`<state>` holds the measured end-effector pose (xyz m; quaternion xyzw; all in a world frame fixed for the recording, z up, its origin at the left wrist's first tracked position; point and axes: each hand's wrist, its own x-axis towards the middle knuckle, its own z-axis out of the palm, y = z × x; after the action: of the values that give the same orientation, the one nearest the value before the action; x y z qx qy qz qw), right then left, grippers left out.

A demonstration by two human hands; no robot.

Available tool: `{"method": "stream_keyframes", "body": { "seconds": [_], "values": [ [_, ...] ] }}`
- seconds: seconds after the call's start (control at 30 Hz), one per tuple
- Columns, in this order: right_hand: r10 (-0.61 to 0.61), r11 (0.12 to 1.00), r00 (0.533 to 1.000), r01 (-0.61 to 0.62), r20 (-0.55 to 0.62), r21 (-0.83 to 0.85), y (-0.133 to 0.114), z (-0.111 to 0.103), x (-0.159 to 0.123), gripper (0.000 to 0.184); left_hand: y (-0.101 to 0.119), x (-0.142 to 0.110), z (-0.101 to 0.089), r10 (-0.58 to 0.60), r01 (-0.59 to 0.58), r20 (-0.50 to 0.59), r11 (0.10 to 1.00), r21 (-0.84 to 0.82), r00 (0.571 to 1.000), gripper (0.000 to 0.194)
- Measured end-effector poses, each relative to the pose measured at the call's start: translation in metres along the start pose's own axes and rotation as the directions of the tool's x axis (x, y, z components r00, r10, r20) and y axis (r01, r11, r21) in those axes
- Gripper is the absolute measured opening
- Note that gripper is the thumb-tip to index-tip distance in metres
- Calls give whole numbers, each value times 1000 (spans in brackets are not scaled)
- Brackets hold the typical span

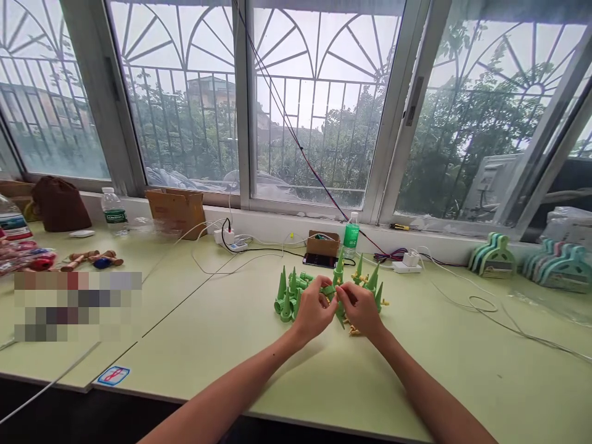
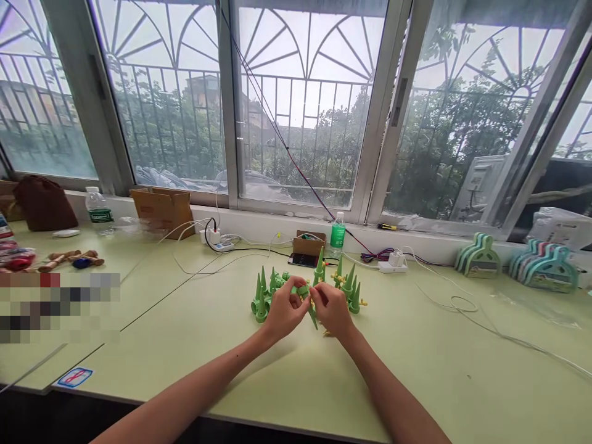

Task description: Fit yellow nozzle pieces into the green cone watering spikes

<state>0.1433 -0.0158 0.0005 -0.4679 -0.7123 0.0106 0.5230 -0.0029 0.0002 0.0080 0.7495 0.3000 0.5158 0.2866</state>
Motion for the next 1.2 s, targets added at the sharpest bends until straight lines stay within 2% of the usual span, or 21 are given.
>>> {"method": "stream_keyframes", "body": {
  "seconds": [0.4,0.53,0.7,0.9,1.2],
  "values": [
    [14,1000,999,-14,-33,-11,1,0,-1,33,-3,-2,4,75,-75,41,997,13,996,29],
    [23,1000,999,-22,-43,9,0,1,-1,34,-2,-3,4,80,-80,18,997,5,997,32],
    [23,999,997,-21,-70,24,-2,1,-1,31,-4,-2,5,-2,2,-3,998,-59,1000,47],
    [18,999,996,-15,-87,38,-1,1,-2,28,-5,-2,5,-115,137,125,973,-188,985,46],
    [8,999,999,-6,-38,35,-2,0,-1,32,-7,-4,5,-105,127,142,979,-159,984,35]
  ]
}}
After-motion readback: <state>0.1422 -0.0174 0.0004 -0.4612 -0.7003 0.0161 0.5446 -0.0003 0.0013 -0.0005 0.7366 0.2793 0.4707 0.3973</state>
